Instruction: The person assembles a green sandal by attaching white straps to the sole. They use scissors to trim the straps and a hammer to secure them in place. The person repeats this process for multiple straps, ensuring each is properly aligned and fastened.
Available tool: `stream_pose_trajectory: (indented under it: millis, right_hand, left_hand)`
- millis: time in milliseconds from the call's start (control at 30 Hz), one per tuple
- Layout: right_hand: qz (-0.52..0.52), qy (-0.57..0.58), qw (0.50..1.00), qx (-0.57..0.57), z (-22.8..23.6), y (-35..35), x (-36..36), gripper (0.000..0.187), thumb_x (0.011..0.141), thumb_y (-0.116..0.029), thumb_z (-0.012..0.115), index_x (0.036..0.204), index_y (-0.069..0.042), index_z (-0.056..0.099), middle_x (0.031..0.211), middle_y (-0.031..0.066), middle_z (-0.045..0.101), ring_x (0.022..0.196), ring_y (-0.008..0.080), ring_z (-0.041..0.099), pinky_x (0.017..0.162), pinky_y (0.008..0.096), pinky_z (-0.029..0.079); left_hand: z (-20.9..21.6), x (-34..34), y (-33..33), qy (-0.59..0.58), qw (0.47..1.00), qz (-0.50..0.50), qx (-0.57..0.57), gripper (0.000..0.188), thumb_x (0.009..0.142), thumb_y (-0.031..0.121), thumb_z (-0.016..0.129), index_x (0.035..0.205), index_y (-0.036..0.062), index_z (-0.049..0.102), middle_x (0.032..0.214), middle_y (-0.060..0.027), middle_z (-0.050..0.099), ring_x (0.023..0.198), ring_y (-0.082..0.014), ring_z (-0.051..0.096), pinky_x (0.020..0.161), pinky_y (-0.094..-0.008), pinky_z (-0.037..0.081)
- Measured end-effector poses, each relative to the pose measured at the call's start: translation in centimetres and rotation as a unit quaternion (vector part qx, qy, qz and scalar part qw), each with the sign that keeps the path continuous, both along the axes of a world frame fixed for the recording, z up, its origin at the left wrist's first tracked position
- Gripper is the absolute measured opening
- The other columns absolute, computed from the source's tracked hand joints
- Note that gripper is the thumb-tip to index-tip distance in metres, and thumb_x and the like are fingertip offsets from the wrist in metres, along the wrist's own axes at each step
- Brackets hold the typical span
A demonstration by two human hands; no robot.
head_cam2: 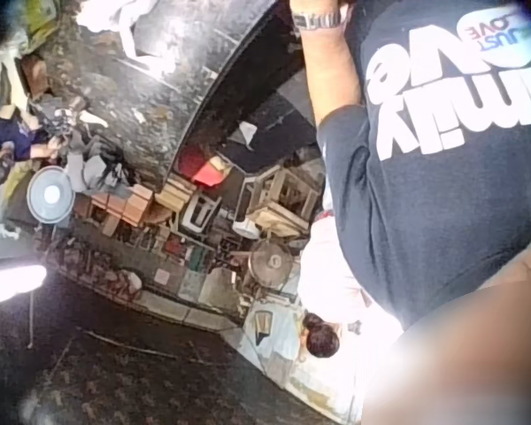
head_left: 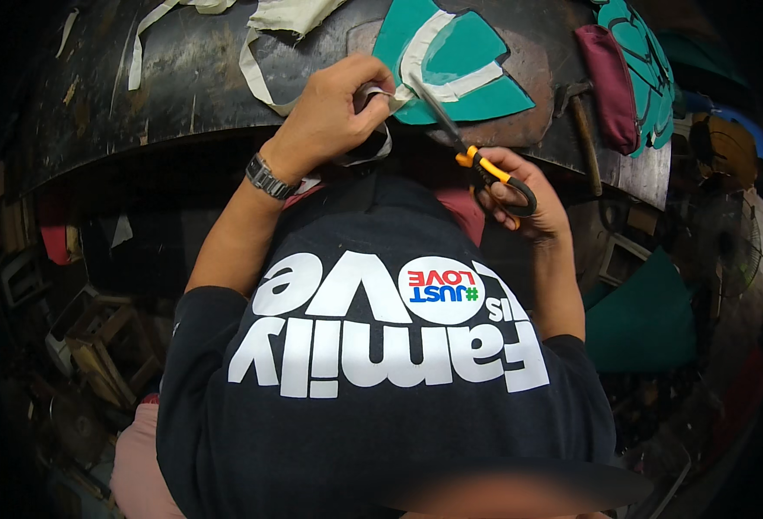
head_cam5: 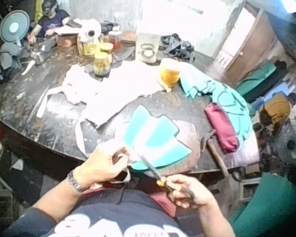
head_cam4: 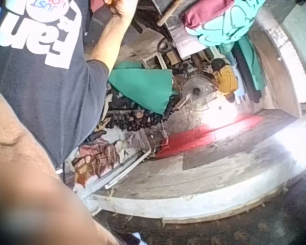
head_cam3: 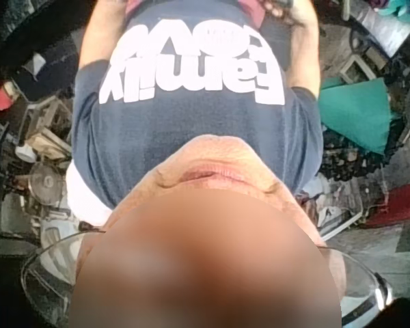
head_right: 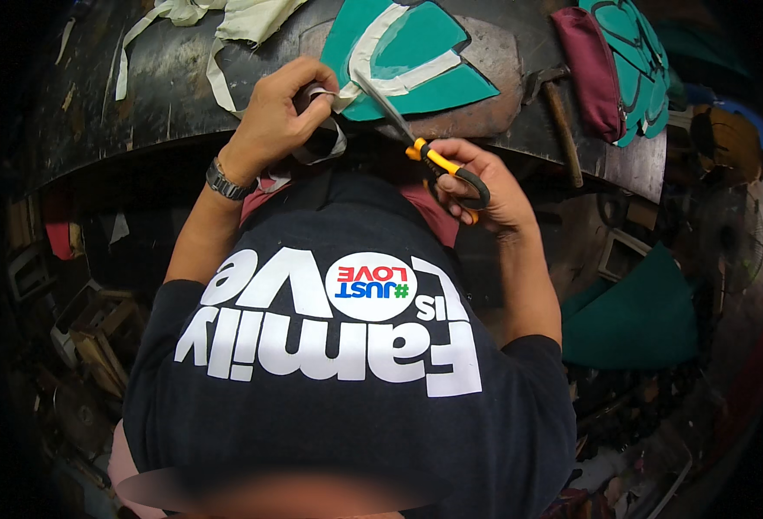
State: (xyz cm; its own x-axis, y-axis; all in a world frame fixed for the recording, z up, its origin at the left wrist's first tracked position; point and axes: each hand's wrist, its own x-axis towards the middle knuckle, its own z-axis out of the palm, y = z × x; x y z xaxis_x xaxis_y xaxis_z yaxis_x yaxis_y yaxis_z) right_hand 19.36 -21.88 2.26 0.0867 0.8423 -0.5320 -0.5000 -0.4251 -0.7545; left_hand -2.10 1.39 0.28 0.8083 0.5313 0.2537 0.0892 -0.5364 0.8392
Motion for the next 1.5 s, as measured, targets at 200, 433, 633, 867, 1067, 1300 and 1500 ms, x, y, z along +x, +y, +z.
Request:
stream_pose_trajectory:
  millis: [200,433,633,867,1067,1300,1500]
  right_hand:
    - [0.006,-0.363,0.919,0.156,2.5,5.1,7.5,0.04,0.09,-0.014,0.074,0.127,-0.006,0.064,0.078,-0.0007,0.063,0.063,0.0034,0.056,0.051,0.0194,0.041]
    - [-0.056,-0.731,0.679,0.036,-1.4,16.2,15.7,0.016,0.086,-0.014,0.068,0.097,-0.004,0.068,0.09,0.02,0.071,0.086,0.0353,0.069,0.082,0.0467,0.053]
    - [-0.099,-0.842,0.51,0.144,-4.4,15.9,14.3,0.016,0.089,-0.007,0.058,0.098,-0.001,0.069,0.1,0.0212,0.071,0.095,0.0399,0.068,0.086,0.0459,0.053]
    - [-0.055,-0.885,0.462,0.003,-1.4,2.9,9.8,0.054,0.083,-0.006,0.061,0.136,-0.015,0.057,0.132,0.0207,0.058,0.126,0.0396,0.053,0.104,0.0477,0.045]
    - [-0.09,-0.797,0.581,-0.138,-2.2,-2.8,10.0,0.062,0.08,-0.001,0.061,0.14,-0.015,0.056,0.117,0.0186,0.065,0.112,0.0343,0.064,0.095,0.0456,0.05]
    - [-0.246,-0.465,0.844,0.103,2.3,-2.0,4.9,0.049,0.098,-0.01,0.064,0.145,-0.003,0.052,0.112,0.0095,0.071,0.102,0.0177,0.067,0.09,0.0306,0.051]
    - [0.055,-0.648,0.744,0.154,1.9,4.6,-2.9,0.04,0.093,-0.017,0.072,0.131,-0.011,0.064,0.106,0.0209,0.071,0.098,0.0348,0.071,0.083,0.0379,0.055]
  left_hand:
    - [0.4,-0.8,-0.8,0.004,0.999,-0.04,0.004,0.02,0.083,0.003,0.061,0.103,-0.0005,0.065,0.094,-0.0117,0.065,0.086,-0.0225,0.067,0.08,-0.0308,0.052]
    - [1.9,-1.5,-1.0,0.016,0.995,-0.06,0.074,0.032,0.08,0.007,0.06,0.111,0.0043,0.068,0.106,-0.0102,0.065,0.087,-0.0233,0.067,0.081,-0.0325,0.054]
    - [2.3,-2.0,-0.1,0.055,0.992,-0.089,0.073,0.033,0.081,0.014,0.066,0.113,0.0105,0.071,0.109,-0.0077,0.064,0.083,-0.021,0.067,0.076,-0.0312,0.055]
    - [0.9,-0.2,0.7,0.046,0.992,0.021,0.112,0.036,0.084,0.026,0.074,0.117,0.0136,0.07,0.122,-0.0054,0.061,0.087,-0.0224,0.072,0.074,-0.032,0.058]
    - [-0.3,1.2,1.8,0.054,0.982,0.016,0.178,0.05,0.082,0.027,0.078,0.13,0.0149,0.067,0.134,-0.0068,0.057,0.115,-0.028,0.064,0.08,-0.0341,0.057]
    - [-0.3,0.9,2.1,0.082,0.99,-0.009,0.113,0.058,0.08,0.028,0.079,0.135,0.0162,0.064,0.138,-0.0063,0.053,0.122,-0.028,0.06,0.083,-0.0334,0.058]
    - [-0.4,0.9,2.2,0.082,0.99,-0.016,0.118,0.06,0.08,0.029,0.08,0.136,0.0167,0.064,0.139,-0.0055,0.053,0.123,-0.0287,0.06,0.088,-0.0359,0.057]
